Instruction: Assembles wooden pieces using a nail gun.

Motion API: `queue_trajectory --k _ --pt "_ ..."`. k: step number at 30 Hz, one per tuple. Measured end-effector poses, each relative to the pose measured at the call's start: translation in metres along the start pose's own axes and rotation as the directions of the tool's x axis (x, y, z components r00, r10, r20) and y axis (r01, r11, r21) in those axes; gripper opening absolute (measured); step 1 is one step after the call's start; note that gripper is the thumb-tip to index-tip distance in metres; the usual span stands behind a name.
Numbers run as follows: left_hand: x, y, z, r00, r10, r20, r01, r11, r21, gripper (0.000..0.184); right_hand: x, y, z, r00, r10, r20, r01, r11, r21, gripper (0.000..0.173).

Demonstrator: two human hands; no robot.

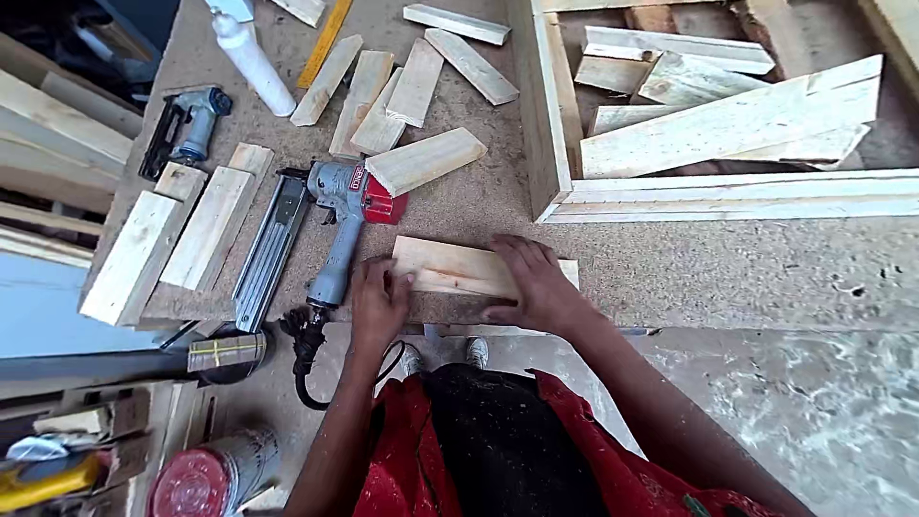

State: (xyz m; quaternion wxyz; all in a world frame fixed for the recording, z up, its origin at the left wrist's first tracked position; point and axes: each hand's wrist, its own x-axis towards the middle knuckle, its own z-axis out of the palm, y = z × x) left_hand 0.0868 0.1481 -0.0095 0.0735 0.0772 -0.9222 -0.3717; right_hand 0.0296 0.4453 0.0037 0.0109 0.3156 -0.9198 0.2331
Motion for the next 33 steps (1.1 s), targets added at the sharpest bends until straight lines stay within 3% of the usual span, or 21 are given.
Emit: queue_trajectory --k 2,5,10,14,18,21,27,33 --pt "-0.01 -0.011 -0.006 0.998 0.003 0.064 -0.002 1.0 -0.002 0.059 0.005 0.015 0.015 0.994 -0.021 0.104 0.022 1.0 -0.016 0.1" --pt "-0.02 -0.019 -0.002 0.999 -0.004 0.043 0.007 0.999 -0.053 0.075 0.006 0.027 0.02 0.99 -0.08 0.119 0.078 0.997 0.019 0.091" --pt "-0.008 -0.029 0.016 0.99 0.04 -0.132 -0.051 0.996 -0.079 0.059 0.015 0.036 0.014 0.984 -0.133 0.115 0.132 0.991 0.014 0.088" --pt "0.006 -0.033 0.008 0.996 0.066 -0.056 -0.073 0.988 -0.134 0.061 0.019 0.037 0.011 0.988 -0.092 0.127 0.096 0.995 -0.021 0.092" --pt "0.006 -0.035 0.0 0.999 -0.029 0.032 0.04 0.905 -0.423 0.079 0.014 0.036 0.017 0.994 -0.041 0.098 0.045 0.998 -0.038 0.094" --pt "0.005 -0.037 0.005 0.994 -0.108 0.007 0.094 0.829 -0.551 0.072 0.015 0.029 0.016 0.994 0.022 0.11 -0.019 0.999 -0.026 0.094" --pt "0.008 -0.037 0.008 0.987 -0.159 0.035 0.152 0.819 -0.553 0.064 0.021 0.019 0.011 0.985 0.094 0.142 -0.079 0.991 -0.107 0.101" --pt "0.01 -0.044 0.007 0.991 -0.115 0.075 0.137 0.82 -0.556 0.067 0.058 -0.017 0.032 0.983 0.065 0.174 -0.066 0.998 0.001 0.101"
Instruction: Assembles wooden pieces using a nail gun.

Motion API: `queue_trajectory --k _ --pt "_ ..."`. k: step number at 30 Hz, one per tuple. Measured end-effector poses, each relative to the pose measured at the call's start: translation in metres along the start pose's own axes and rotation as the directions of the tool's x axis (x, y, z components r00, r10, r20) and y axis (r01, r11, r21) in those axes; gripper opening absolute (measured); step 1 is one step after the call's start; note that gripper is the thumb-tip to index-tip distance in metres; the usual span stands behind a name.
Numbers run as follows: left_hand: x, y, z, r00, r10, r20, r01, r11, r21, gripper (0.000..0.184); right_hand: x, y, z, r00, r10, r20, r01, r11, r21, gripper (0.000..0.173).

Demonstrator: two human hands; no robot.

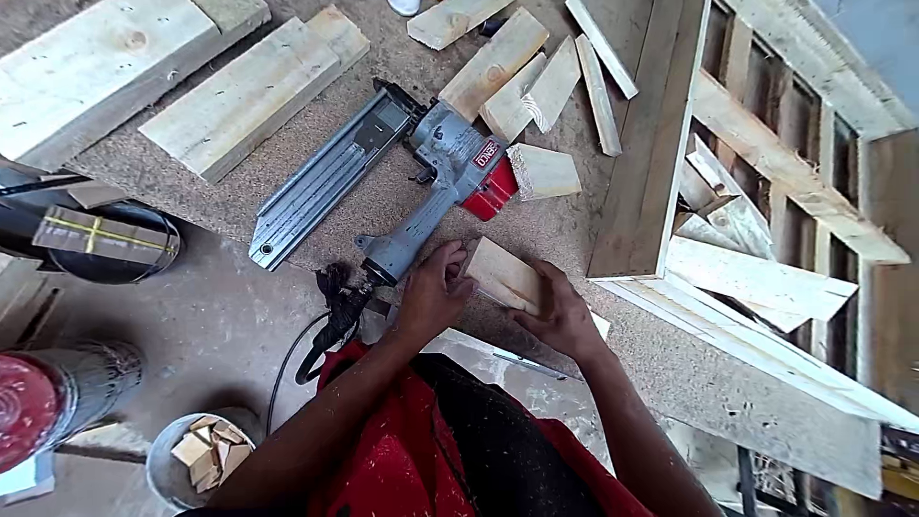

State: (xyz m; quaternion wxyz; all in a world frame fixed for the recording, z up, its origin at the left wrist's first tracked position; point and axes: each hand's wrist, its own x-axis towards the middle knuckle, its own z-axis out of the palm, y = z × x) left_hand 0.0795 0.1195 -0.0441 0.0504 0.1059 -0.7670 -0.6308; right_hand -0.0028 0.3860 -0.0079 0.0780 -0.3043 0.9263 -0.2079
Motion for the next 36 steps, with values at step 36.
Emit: queue_trajectory --k 36 --pt "0.084 0.061 -0.019 0.646 0.042 0.762 -0.667 0.517 0.536 0.091 -0.006 0.001 -0.004 0.997 -0.079 -0.022 0.079 0.997 0.005 0.099"
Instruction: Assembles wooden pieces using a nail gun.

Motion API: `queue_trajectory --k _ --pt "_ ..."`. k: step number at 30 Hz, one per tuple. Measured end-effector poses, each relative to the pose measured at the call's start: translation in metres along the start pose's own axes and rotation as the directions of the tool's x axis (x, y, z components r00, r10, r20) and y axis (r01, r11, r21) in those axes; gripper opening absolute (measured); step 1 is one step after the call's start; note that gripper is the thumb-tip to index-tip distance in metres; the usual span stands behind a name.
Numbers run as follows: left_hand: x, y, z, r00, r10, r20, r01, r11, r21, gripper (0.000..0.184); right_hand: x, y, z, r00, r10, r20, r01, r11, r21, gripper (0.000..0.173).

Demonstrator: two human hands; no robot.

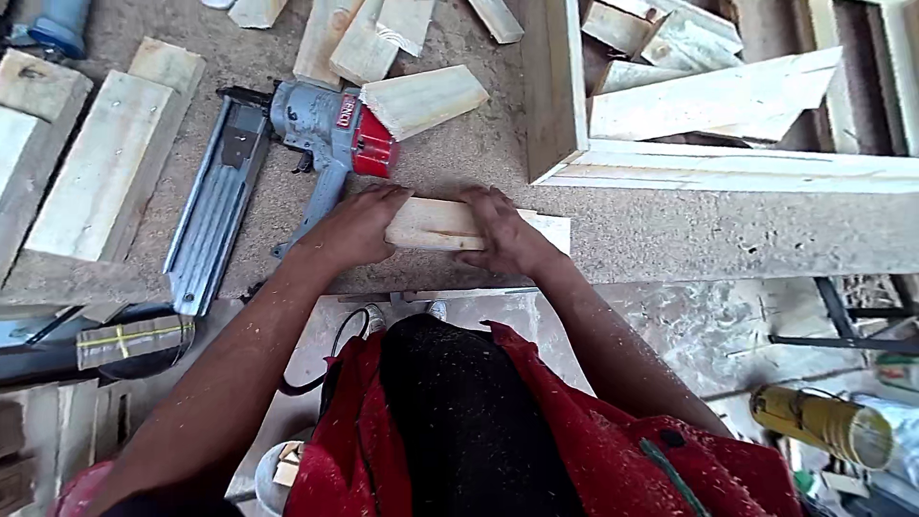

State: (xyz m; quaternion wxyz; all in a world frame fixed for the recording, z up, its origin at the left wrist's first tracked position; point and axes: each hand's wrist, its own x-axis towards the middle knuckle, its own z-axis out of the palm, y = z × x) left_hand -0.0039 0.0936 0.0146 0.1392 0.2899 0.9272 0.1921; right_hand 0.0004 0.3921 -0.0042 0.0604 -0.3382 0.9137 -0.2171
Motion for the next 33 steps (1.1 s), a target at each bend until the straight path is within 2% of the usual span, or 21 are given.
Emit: queue_trajectory --k 3,9,18,20,22,24,26,29,31,33 --pt "0.003 0.002 0.002 1.0 -0.002 -0.013 0.003 1.0 0.023 0.091 -0.032 0.023 -0.025 0.997 0.072 0.028 -0.071 0.997 -0.027 0.113" --pt "0.002 0.0 0.004 1.0 -0.012 -0.028 0.013 1.0 0.021 0.09 -0.057 0.046 -0.038 0.987 0.147 0.064 -0.15 0.987 0.061 0.097" --pt "0.002 0.002 0.003 0.999 -0.041 -0.015 0.042 0.999 0.031 0.089 -0.055 0.052 -0.033 0.99 0.125 0.056 -0.129 0.989 0.071 0.094" --pt "0.002 0.002 0.004 0.999 -0.035 -0.018 0.036 0.999 0.039 0.089 -0.052 0.047 -0.038 0.983 0.149 0.111 -0.15 0.989 0.0 0.103" --pt "0.002 0.001 0.004 0.999 -0.042 -0.017 0.042 0.998 0.048 0.089 -0.046 0.037 -0.043 0.97 0.178 0.164 -0.161 0.981 -0.109 0.123" --pt "0.003 0.0 0.004 0.999 -0.049 -0.017 0.05 0.998 0.047 0.088 -0.033 0.023 -0.043 0.978 0.152 0.14 -0.135 0.983 -0.127 0.134" --pt "0.003 0.001 0.005 0.999 -0.042 -0.02 0.043 0.998 0.035 0.088 -0.014 0.008 -0.034 0.997 0.053 0.063 -0.048 0.996 -0.071 0.128" --pt "0.001 0.001 0.004 0.999 -0.022 -0.025 0.023 0.999 0.022 0.087 0.017 -0.008 -0.006 0.998 -0.06 0.009 0.06 0.998 0.034 0.107" --pt "0.001 -0.002 0.006 0.999 -0.016 -0.028 0.016 1.0 0.008 0.087 0.025 -0.01 0.013 0.994 -0.108 -0.028 0.108 0.994 0.009 0.096" --pt "0.002 -0.004 0.005 1.0 -0.008 -0.027 0.008 1.0 -0.005 0.087 0.027 -0.008 0.02 0.991 -0.122 -0.056 0.121 0.992 -0.036 0.093"
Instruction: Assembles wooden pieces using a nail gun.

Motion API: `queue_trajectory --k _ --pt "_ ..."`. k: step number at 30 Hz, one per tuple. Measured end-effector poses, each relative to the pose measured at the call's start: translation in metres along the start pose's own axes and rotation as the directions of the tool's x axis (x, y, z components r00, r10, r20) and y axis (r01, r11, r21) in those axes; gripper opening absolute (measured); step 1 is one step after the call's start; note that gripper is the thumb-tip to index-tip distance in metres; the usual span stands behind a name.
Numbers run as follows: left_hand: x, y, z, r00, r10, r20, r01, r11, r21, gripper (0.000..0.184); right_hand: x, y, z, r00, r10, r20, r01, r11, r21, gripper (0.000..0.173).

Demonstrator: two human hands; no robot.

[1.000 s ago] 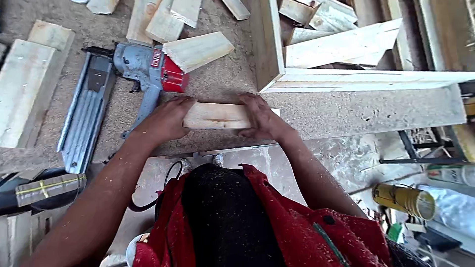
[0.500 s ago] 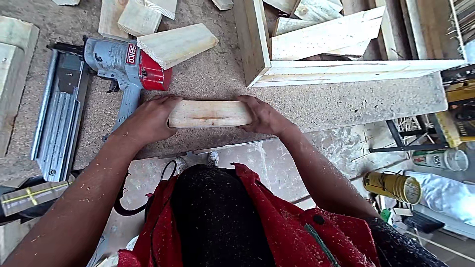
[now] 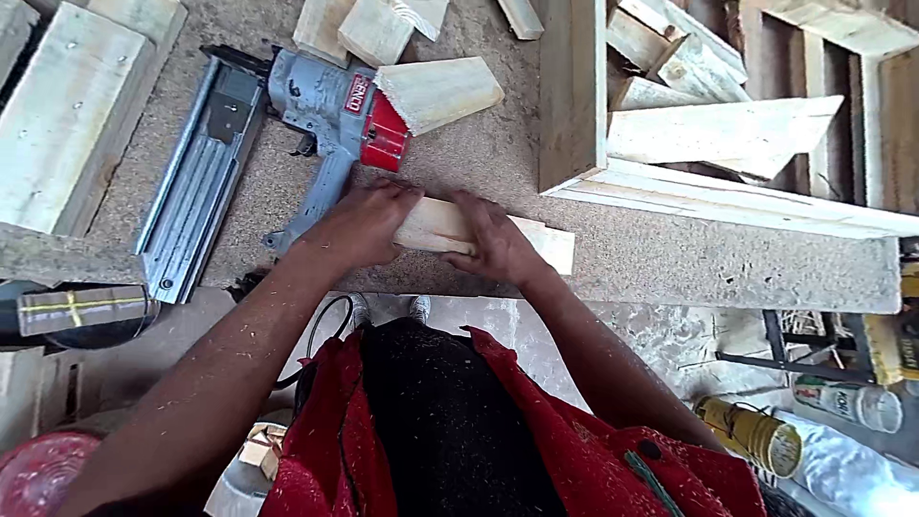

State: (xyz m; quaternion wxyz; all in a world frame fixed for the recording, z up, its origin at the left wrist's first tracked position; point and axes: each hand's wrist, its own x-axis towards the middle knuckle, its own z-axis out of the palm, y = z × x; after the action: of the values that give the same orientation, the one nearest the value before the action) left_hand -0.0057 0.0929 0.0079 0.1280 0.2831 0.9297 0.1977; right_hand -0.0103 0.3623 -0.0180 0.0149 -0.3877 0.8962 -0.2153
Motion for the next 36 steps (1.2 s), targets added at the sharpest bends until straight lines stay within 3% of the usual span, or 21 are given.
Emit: queue_trajectory --k 4,7,10,12,14,19,25,26,28,30,33,36 --pt "-0.007 -0.003 0.003 0.999 0.004 -0.044 -0.006 0.999 -0.051 0.093 -0.001 -0.001 0.002 1.0 0.022 0.001 -0.022 0.999 -0.031 0.096" --pt "-0.03 0.009 0.009 0.962 -0.188 -0.197 0.114 0.935 -0.335 0.112 -0.001 -0.004 0.002 0.999 0.048 0.001 -0.048 0.999 -0.02 0.095" --pt "-0.05 0.032 0.023 0.819 -0.524 -0.234 0.174 0.615 -0.769 0.111 -0.001 -0.003 0.002 0.998 0.066 -0.017 -0.066 0.998 -0.018 0.095" --pt "-0.056 0.038 0.038 0.764 -0.632 -0.131 0.208 0.432 -0.878 0.107 -0.001 -0.002 0.004 0.998 0.059 -0.024 -0.06 0.998 -0.022 0.094" --pt "-0.053 0.039 0.051 0.752 -0.652 -0.102 0.191 0.362 -0.913 0.103 -0.002 -0.002 0.005 0.998 0.064 -0.027 -0.065 0.998 -0.026 0.095" --pt "-0.052 0.035 0.06 0.822 -0.54 -0.178 0.203 0.57 -0.796 0.085 -0.005 0.001 0.008 0.997 0.065 -0.049 -0.068 0.996 -0.054 0.095" --pt "-0.063 0.034 0.022 0.909 -0.416 -0.022 0.314 0.72 -0.619 0.074 -0.005 -0.002 0.007 0.996 0.052 -0.068 -0.055 0.997 -0.048 0.093" --pt "-0.069 0.035 0.011 0.906 -0.405 -0.126 0.27 0.781 -0.564 0.063 -0.005 -0.002 0.006 0.996 0.05 -0.069 -0.053 0.998 -0.041 0.092" --pt "-0.082 0.03 -0.015 0.805 -0.419 -0.419 0.247 0.88 -0.406 0.044 -0.003 -0.001 0.006 0.996 0.048 -0.074 -0.05 0.998 -0.028 0.091" --pt "-0.082 0.014 -0.029 0.724 -0.49 -0.486 0.405 0.872 -0.275 0.058 -0.004 -0.003 0.004 0.996 0.067 -0.061 -0.068 0.998 -0.016 0.09" --pt "-0.057 -0.001 -0.022 0.688 -0.691 -0.222 0.659 0.723 -0.207 0.097 -0.004 -0.004 0.002 0.996 0.078 -0.049 -0.078 0.997 0.0 0.089" --pt "-0.037 -0.001 -0.024 0.665 -0.734 -0.136 0.703 0.677 -0.217 0.1 -0.004 -0.001 0.002 0.997 0.065 -0.05 -0.064 0.998 0.021 0.088"
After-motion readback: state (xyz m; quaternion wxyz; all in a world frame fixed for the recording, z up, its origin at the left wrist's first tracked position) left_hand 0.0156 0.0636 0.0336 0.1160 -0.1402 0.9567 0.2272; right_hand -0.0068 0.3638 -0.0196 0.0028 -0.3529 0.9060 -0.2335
